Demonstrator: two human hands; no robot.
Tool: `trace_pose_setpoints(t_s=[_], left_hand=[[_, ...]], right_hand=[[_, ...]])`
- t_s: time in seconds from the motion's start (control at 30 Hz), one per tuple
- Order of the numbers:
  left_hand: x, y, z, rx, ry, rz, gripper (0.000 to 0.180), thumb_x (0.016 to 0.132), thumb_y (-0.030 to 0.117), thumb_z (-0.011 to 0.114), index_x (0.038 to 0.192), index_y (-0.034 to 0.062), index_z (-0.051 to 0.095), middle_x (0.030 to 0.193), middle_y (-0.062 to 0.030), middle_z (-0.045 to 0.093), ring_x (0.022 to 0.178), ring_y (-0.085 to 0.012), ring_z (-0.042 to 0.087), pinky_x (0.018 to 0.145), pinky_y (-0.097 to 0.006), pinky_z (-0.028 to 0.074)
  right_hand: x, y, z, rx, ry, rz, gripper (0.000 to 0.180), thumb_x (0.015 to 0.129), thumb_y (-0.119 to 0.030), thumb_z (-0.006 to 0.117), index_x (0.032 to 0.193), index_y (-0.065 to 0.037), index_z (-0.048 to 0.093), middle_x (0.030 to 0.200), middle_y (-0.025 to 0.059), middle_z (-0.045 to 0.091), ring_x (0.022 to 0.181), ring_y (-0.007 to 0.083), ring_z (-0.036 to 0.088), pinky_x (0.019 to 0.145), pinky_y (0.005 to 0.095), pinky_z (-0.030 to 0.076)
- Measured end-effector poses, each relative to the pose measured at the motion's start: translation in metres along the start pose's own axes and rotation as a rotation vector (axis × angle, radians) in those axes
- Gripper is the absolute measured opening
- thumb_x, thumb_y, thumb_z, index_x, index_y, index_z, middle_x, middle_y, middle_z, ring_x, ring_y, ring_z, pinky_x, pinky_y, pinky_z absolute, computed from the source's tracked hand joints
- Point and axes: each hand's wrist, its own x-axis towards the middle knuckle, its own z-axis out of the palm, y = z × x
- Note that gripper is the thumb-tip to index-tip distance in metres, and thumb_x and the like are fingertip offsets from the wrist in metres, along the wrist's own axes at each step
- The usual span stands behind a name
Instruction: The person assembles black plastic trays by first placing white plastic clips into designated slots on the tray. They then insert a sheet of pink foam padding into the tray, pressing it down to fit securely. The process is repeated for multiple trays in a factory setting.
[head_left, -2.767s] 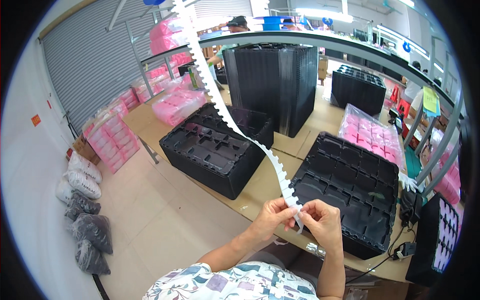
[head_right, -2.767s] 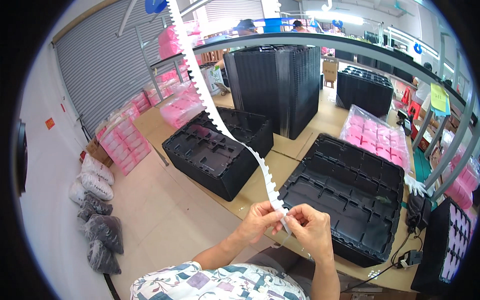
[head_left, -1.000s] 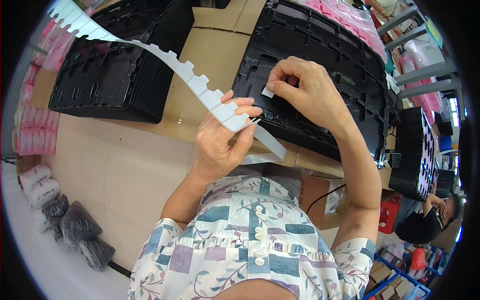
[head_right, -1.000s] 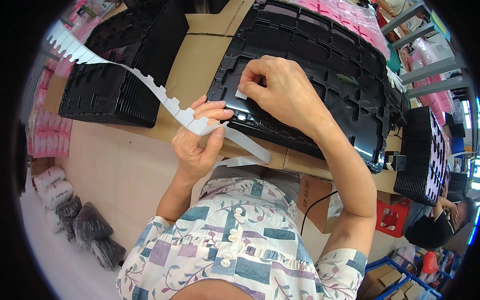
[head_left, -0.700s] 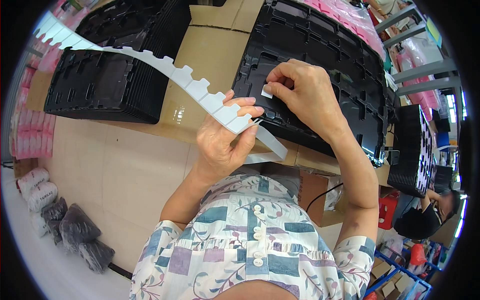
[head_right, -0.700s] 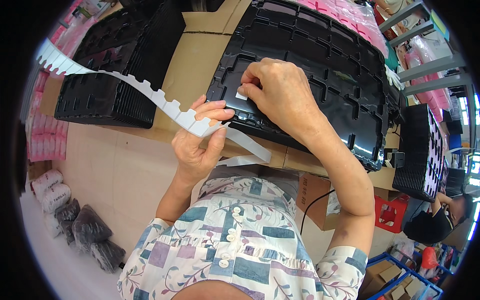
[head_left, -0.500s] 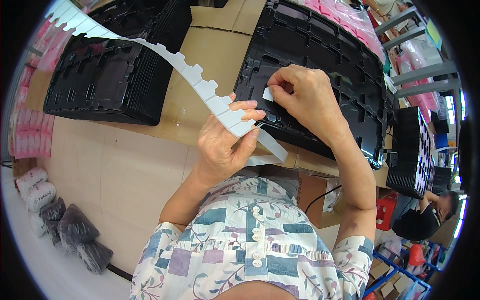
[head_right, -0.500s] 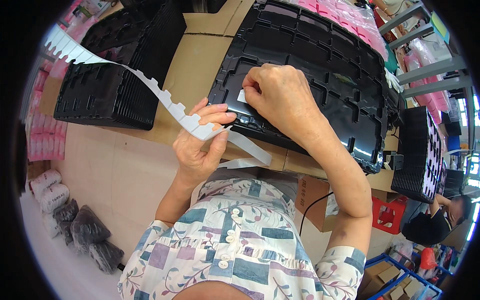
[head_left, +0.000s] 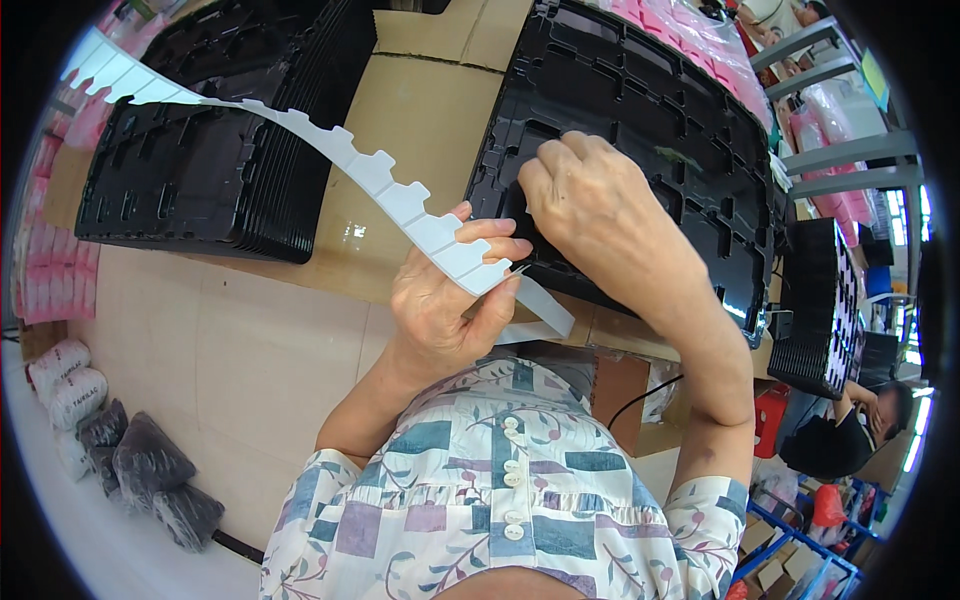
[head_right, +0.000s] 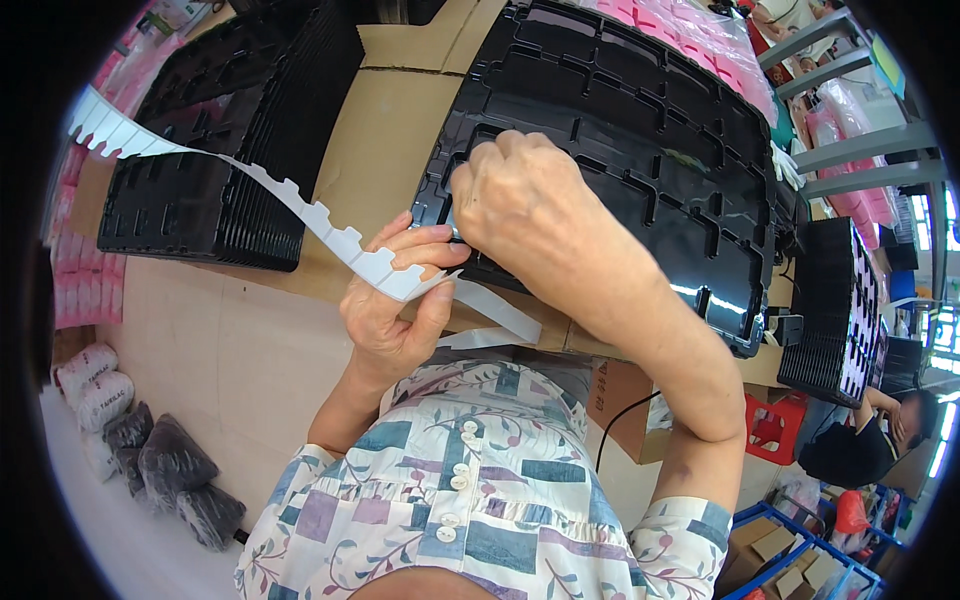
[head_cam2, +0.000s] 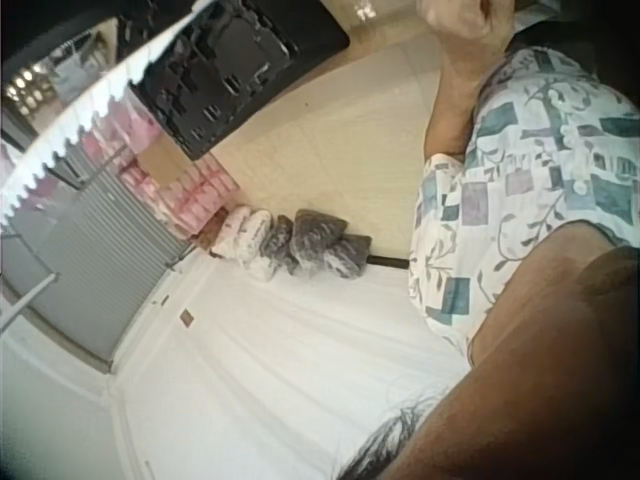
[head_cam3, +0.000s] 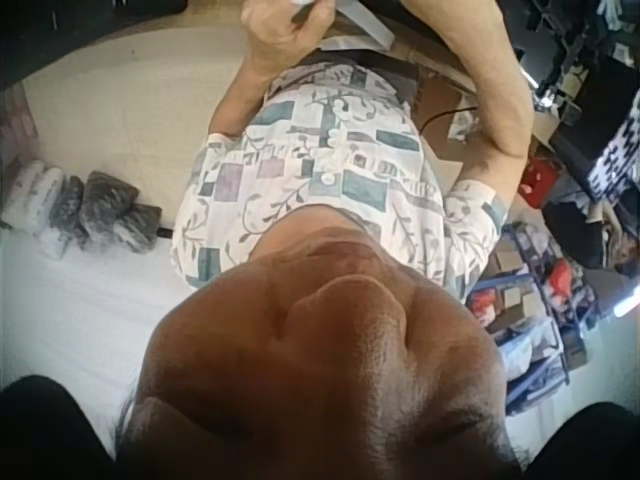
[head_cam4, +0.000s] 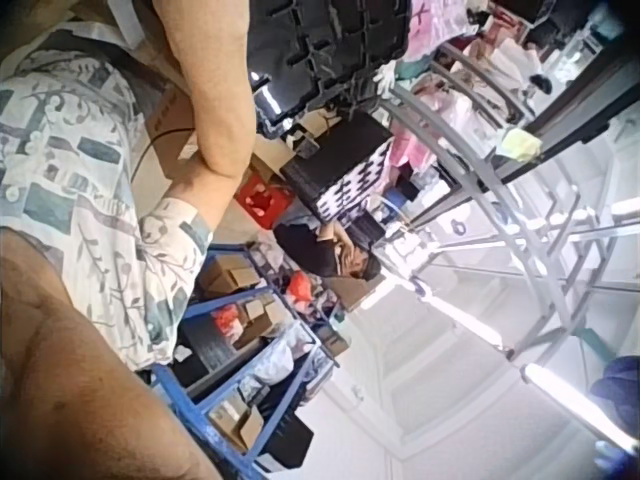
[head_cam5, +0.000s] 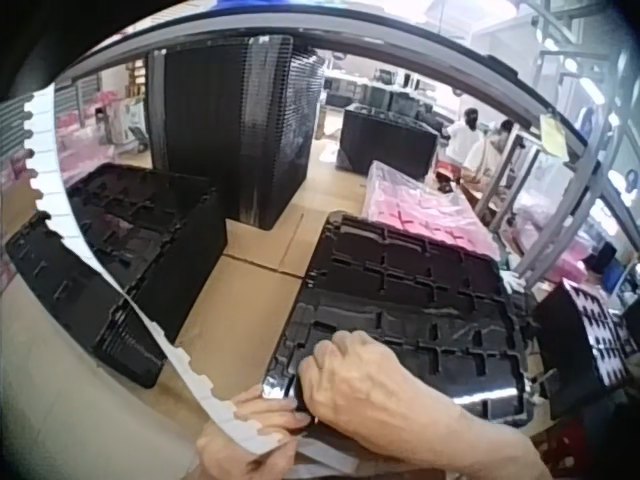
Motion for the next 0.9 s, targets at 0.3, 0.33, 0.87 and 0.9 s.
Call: trace_pose_setpoints(t_s=[0.3, 0.33, 0.87, 0.9], left_hand=[[-0.002, 0.0, 0.003, 0.003, 0.018, 0.004, 0.012, 0.081, -0.001, 0.063, 0.092, 0.0042, 0.064, 0.095, -0.0084, 0.072, 0.103, -0.0285, 0.067, 0.101, -0.051, 0.043], [-0.002, 0.0, 0.002, 0.003, 0.018, 0.002, 0.012, 0.081, -0.001, 0.063, 0.092, 0.004, 0.064, 0.096, -0.0085, 0.072, 0.103, -0.0286, 0.067, 0.102, -0.052, 0.042], [0.013, 0.019, -0.009, -0.771, 0.208, -0.596, 0.023, 0.087, -0.004, 0.066, 0.109, -0.0025, 0.061, 0.088, -0.0069, 0.065, 0.071, -0.0082, 0.059, 0.062, -0.021, 0.048], [0.015, 0.016, -0.01, -0.868, 0.157, -0.627, 0.023, 0.087, -0.004, 0.065, 0.11, -0.0027, 0.06, 0.089, -0.0073, 0.065, 0.068, -0.0072, 0.058, 0.059, -0.019, 0.047]], right_hand=[[-0.001, 0.007, 0.005, -0.05, 0.061, 0.049, 0.008, 0.071, -0.009, 0.064, 0.072, -0.001, 0.06, 0.069, 0.0094, 0.06, 0.071, 0.0243, 0.064, 0.061, 0.0341, 0.053], [-0.002, 0.006, 0.004, -0.098, 0.061, 0.012, 0.008, 0.072, -0.009, 0.064, 0.073, -0.001, 0.06, 0.069, 0.0091, 0.06, 0.07, 0.0243, 0.064, 0.061, 0.0339, 0.053], [-0.037, 0.0, -0.018, 1.826, 0.087, 0.616, 0.008, 0.089, 0.004, 0.048, 0.093, 0.002, 0.055, 0.092, 0.0133, 0.066, 0.066, 0.0071, 0.06, 0.048, 0.0189, 0.047], [-0.036, -0.005, -0.017, 1.738, 0.077, 0.604, 0.013, 0.089, 0.003, 0.046, 0.098, 0.001, 0.055, 0.091, 0.0111, 0.065, 0.065, 0.0063, 0.058, 0.05, 0.0181, 0.046]])
